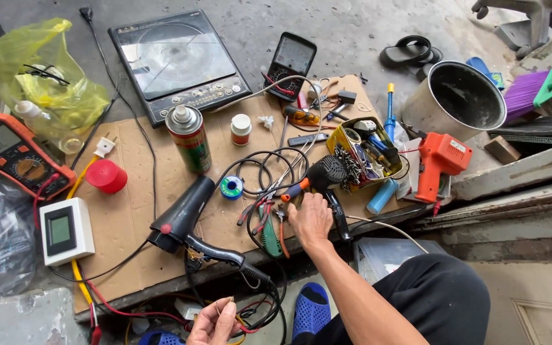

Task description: The person sits on the floor and works on a small electronic component, using pliers to strip and twist wires. They handle a small white box and a black hairdryer-like device, connecting wires to the component while surrounded by various tools and equipment.

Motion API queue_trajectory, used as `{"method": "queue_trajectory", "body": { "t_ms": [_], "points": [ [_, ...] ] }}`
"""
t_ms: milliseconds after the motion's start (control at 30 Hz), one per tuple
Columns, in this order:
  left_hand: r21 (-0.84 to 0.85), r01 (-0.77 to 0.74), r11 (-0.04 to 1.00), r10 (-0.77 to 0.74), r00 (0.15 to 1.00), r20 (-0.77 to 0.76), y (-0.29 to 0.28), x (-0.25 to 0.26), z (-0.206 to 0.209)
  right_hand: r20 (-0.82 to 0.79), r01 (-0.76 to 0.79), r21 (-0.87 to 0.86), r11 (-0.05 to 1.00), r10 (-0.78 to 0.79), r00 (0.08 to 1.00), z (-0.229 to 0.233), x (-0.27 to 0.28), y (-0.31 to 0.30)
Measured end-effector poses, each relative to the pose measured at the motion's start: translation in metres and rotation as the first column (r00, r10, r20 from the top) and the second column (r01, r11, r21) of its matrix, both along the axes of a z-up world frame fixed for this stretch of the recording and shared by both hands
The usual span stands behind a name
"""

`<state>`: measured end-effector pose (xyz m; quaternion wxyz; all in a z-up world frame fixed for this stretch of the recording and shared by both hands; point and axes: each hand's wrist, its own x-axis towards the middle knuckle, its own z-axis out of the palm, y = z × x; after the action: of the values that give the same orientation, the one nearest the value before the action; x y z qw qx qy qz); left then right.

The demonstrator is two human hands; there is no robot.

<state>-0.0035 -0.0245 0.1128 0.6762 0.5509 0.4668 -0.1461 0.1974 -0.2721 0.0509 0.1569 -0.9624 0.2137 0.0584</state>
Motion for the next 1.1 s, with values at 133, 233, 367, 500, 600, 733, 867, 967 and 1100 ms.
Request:
{"method": "queue_trajectory", "body": {
  "t_ms": [133, 233, 367, 500, 600, 733, 867, 967, 1100],
  "points": [
    [-0.025, -0.026, 0.999, 0.026, 1.000, 0.016, 0.001, 0.000, -0.002, 0.108, -0.010, -0.039, 0.999, 0.014, 0.994, -0.023, 0.012, 0.003],
    [-0.032, -0.005, 0.999, 0.005, 1.000, -0.003, 0.000, 0.000, 0.005, 0.029, 0.016, 0.021, 1.000, -0.017, 0.999, 0.003, 0.014, -0.001],
    [-0.032, 0.011, 0.999, -0.012, 1.000, -0.026, -0.009, 0.004, 0.036, -0.112, -0.089, 0.014, 0.996, 0.090, 0.990, 0.078, 0.018, -0.003],
    [-0.038, -0.007, 0.999, 0.006, 1.000, -0.007, -0.013, 0.003, 0.055, -0.127, -0.115, 0.005, 0.993, 0.114, 0.985, 0.140, 0.028, -0.024],
    [-0.051, -0.014, 0.999, 0.017, 0.999, 0.044, -0.011, -0.001, 0.055, -0.137, -0.001, 0.229, 0.973, 0.033, 0.990, 0.219, 0.005, -0.018],
    [-0.233, -0.126, 0.964, 0.151, 0.984, 0.090, -0.013, 0.003, 0.059, -0.125, 0.182, 0.449, 0.875, -0.140, 0.982, 0.274, -0.050, -0.016],
    [-0.507, -0.215, 0.835, 0.320, 0.939, 0.128, -0.024, 0.023, 0.123, 0.078, 0.117, 0.762, 0.637, -0.270, 0.960, 0.246, -0.130, -0.010],
    [-0.613, -0.121, 0.781, 0.348, 0.899, 0.266, -0.040, 0.033, 0.114, 0.044, 0.105, 0.895, 0.434, -0.320, 0.946, 0.188, -0.185, 0.017],
    [-0.540, -0.192, 0.820, 0.428, 0.832, 0.354, -0.034, 0.022, 0.101, 0.010, 0.059, 0.948, 0.312, -0.215, 0.977, 0.151, -0.226, 0.048]
  ]
}}
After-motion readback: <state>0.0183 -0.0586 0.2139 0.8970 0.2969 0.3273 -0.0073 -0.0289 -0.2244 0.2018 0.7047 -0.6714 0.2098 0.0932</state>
